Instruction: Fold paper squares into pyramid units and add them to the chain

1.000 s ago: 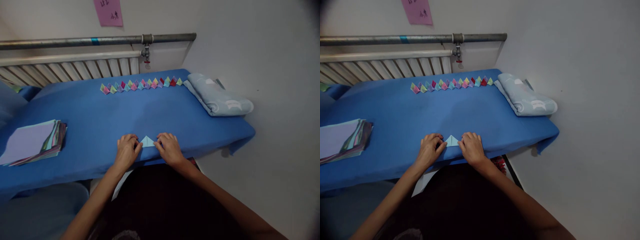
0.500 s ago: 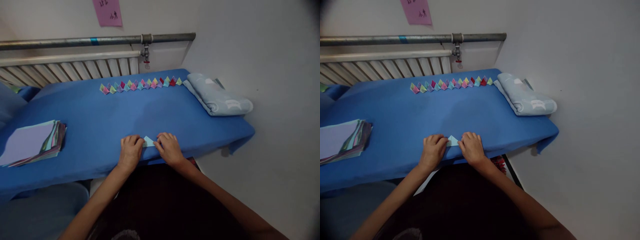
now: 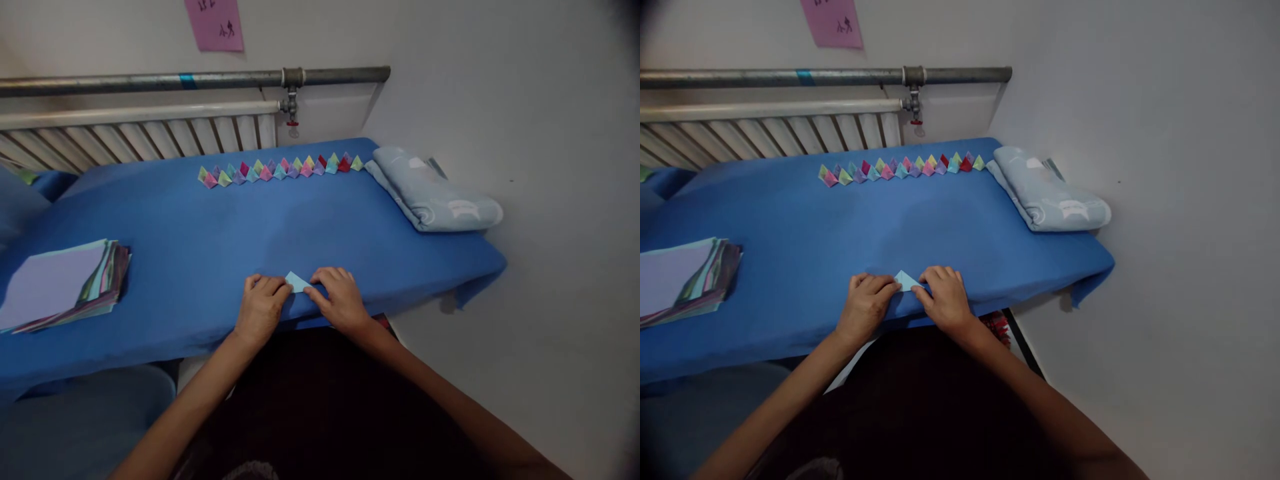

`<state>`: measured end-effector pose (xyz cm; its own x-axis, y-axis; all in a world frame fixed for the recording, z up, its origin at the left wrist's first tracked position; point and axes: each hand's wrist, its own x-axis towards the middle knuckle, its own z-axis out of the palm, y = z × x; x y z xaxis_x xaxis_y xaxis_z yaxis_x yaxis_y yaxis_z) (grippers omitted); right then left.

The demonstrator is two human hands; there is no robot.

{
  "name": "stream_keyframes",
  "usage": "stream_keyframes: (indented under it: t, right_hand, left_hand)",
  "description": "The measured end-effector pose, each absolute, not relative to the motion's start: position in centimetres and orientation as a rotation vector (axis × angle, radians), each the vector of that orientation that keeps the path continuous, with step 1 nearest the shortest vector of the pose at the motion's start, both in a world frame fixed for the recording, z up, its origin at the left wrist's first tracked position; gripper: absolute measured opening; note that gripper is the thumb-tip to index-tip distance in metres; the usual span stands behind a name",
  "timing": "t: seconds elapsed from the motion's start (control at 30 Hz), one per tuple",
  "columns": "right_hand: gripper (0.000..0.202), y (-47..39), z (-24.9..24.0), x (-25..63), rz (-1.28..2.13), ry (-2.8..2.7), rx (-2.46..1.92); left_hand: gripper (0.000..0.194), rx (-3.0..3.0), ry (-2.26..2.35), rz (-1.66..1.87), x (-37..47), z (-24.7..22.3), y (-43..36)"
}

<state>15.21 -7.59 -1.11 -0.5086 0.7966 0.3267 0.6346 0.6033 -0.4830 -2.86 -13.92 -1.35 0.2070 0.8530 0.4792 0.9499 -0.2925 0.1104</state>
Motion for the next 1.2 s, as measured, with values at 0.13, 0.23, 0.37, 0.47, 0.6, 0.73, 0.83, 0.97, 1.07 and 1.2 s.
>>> stream_keyframes:
  t: [0.13, 0.23, 0.37, 0.47, 0.6, 0.73, 0.83, 0.97, 1.07, 1.2]
  right_hand:
    - [0.013, -7.5, -0.9, 14.8, 0.372, -2.334, -1.181]
    - [0.012, -7.5, -0.8, 14.7, 0.369, -2.355, -1.192]
    - [0.011, -7.4, -0.7, 14.7, 0.375, -2.363, -1.198]
    - [0.01, -7.2, -0.5, 14.6, 0.383, -2.372, -1.201]
    - [0.01, -7.1, -0.4, 14.6, 0.37, -2.388, -1.194]
    - [0.012, -7.8, -0.6, 14.5, 0.352, -2.342, -1.164]
    - [0.018, -8.8, -0.7, 14.4, 0.316, -2.363, -1.001]
    - [0.024, -9.5, -0.9, 14.3, 0.282, -2.526, -0.782]
    - [0.027, -9.5, -1.2, 14.4, 0.272, -2.574, -0.764]
    - [0.029, -9.4, -1.4, 14.6, 0.236, -2.59, -0.794]
  left_hand:
    - [0.021, -2.269, -1.74, -0.694, -2.8, -1.3, -13.9]
    - [0.02, -2.254, -1.713, -0.679, -2.7, -1.3, -13.9]
    - [0.02, -2.254, -1.693, -0.685, -2.8, -1.3, -13.9]
    - [0.022, -2.281, -1.714, -0.698, -2.8, -1.2, -13.8]
    - [0.02, -2.305, -1.765, -0.695, -2.7, -1.1, -13.8]
    - [0.021, -2.293, -1.785, -0.694, -2.7, -1.1, -13.8]
    - [0.02, -2.291, -1.794, -0.686, -2.7, -1.1, -13.7]
    - [0.019, -2.285, -1.811, -0.707, -2.7, -1.3, -13.7]
    - [0.019, -2.29, -1.8, -0.734, -2.7, -1.4, -13.7]
    - [0.021, -2.296, -1.785, -0.709, -2.8, -1.5, -13.8]
